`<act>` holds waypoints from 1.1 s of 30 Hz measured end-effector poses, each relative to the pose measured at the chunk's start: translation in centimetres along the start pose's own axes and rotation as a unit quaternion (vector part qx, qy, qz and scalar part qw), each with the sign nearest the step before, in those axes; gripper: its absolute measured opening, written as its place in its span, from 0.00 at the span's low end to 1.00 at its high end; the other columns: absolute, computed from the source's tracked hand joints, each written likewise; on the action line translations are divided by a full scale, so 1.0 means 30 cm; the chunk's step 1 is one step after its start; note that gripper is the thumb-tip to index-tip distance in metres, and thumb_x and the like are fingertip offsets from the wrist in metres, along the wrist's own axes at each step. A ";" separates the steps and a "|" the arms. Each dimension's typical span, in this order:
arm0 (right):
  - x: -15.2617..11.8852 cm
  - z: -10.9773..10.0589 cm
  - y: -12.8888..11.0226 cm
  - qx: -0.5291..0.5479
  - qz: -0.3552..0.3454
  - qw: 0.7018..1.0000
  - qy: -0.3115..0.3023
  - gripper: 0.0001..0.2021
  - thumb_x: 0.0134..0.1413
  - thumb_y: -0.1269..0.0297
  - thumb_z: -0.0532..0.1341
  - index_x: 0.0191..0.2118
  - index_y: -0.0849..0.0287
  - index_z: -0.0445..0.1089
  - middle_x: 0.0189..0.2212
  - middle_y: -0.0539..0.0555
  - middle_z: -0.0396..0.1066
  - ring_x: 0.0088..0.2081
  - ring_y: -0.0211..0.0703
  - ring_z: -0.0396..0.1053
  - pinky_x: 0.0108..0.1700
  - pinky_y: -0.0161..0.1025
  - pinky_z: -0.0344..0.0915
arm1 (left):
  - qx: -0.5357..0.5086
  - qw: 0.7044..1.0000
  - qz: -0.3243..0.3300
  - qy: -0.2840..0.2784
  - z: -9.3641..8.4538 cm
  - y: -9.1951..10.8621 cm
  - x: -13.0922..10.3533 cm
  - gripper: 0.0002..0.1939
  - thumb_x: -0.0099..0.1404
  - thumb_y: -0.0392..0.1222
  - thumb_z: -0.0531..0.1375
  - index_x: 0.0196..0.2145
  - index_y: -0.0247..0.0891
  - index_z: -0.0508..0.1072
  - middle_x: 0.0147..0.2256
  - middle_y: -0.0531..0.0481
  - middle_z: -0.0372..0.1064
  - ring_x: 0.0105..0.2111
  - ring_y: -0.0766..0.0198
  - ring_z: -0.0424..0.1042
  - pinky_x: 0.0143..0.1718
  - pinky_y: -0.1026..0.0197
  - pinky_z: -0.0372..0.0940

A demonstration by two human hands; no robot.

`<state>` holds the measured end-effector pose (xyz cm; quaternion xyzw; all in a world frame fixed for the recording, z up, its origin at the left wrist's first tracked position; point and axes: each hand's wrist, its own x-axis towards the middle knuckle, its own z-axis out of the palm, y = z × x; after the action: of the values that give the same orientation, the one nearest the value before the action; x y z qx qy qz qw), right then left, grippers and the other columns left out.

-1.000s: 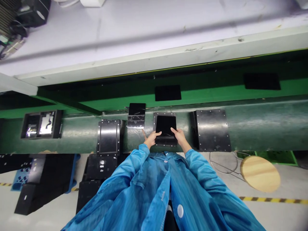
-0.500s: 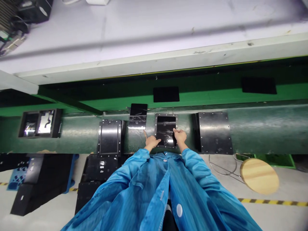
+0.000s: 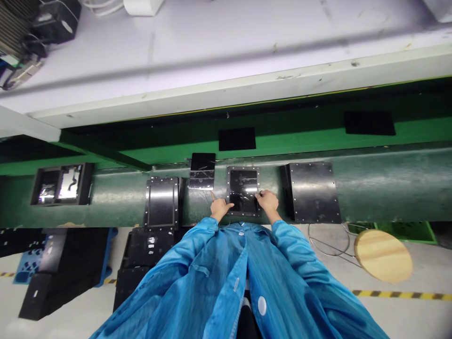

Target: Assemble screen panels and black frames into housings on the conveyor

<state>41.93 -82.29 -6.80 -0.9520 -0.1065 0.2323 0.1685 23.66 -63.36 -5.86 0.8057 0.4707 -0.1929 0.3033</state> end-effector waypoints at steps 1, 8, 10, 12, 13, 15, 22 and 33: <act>-0.021 0.007 0.022 -0.001 0.008 1.000 -0.020 0.22 0.57 0.46 0.71 0.51 0.54 0.80 0.45 0.62 0.83 0.48 0.59 0.81 0.47 0.46 0.72 | 0.008 1.000 0.001 -0.005 -0.003 -0.002 -0.005 0.23 0.62 0.65 0.72 0.35 0.41 0.82 0.46 0.33 0.82 0.55 0.40 0.79 0.55 0.50 0.70; -0.149 0.065 0.119 0.055 0.001 0.996 -0.068 0.26 0.53 0.51 0.76 0.53 0.54 0.71 0.44 0.56 0.82 0.47 0.52 0.80 0.44 0.40 0.68 | 0.020 0.998 -0.001 -0.062 0.008 -0.026 -0.055 0.16 0.69 0.57 0.69 0.35 0.42 0.80 0.40 0.39 0.82 0.50 0.48 0.81 0.50 0.56 0.68; -0.162 0.071 0.123 0.058 0.006 0.996 -0.062 0.23 0.54 0.51 0.75 0.51 0.53 0.71 0.43 0.55 0.82 0.47 0.52 0.80 0.44 0.40 0.67 | 0.025 0.997 -0.008 -0.067 0.020 -0.029 -0.060 0.16 0.70 0.58 0.67 0.35 0.43 0.80 0.38 0.40 0.82 0.49 0.49 0.81 0.49 0.56 0.68; -0.169 0.073 0.124 0.049 0.017 0.997 -0.062 0.20 0.56 0.49 0.74 0.48 0.53 0.72 0.43 0.56 0.83 0.47 0.54 0.80 0.44 0.41 0.67 | 0.036 0.997 -0.007 -0.066 0.033 -0.029 -0.059 0.16 0.70 0.58 0.67 0.36 0.43 0.81 0.40 0.39 0.82 0.49 0.48 0.81 0.48 0.56 0.68; -0.172 0.074 0.125 0.040 0.021 0.997 -0.064 0.18 0.57 0.48 0.73 0.46 0.53 0.73 0.43 0.57 0.83 0.47 0.55 0.80 0.44 0.41 0.67 | 0.042 0.997 -0.003 -0.063 0.039 -0.029 -0.059 0.17 0.70 0.59 0.66 0.37 0.43 0.81 0.42 0.39 0.82 0.50 0.47 0.81 0.48 0.55 0.68; -0.174 0.074 0.127 0.020 0.025 0.997 -0.069 0.16 0.59 0.47 0.72 0.42 0.53 0.74 0.43 0.59 0.83 0.47 0.56 0.80 0.44 0.42 0.67 | 0.051 0.997 0.002 -0.055 0.048 -0.027 -0.057 0.18 0.71 0.60 0.65 0.37 0.43 0.81 0.44 0.37 0.82 0.50 0.46 0.81 0.47 0.55 0.68; -0.164 0.085 0.124 -0.007 0.014 0.997 -0.081 0.16 0.64 0.48 0.69 0.42 0.55 0.72 0.45 0.61 0.82 0.48 0.56 0.80 0.43 0.40 0.64 | 0.040 0.997 -0.016 -0.070 0.035 -0.004 -0.047 0.16 0.71 0.58 0.65 0.35 0.42 0.80 0.43 0.39 0.82 0.47 0.50 0.81 0.44 0.57 0.67; -0.111 0.053 0.113 -0.013 -0.053 0.992 -0.117 0.22 0.61 0.45 0.70 0.52 0.54 0.74 0.46 0.61 0.81 0.50 0.58 0.79 0.48 0.43 0.68 | 0.101 0.989 0.050 -0.099 -0.063 -0.060 -0.050 0.15 0.70 0.55 0.68 0.38 0.41 0.83 0.44 0.38 0.82 0.51 0.46 0.81 0.48 0.57 0.69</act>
<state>38.69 -85.92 -8.02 -0.9134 -0.1787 0.3314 0.1545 21.41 -62.38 -4.13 0.8316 0.3755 -0.3029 0.2752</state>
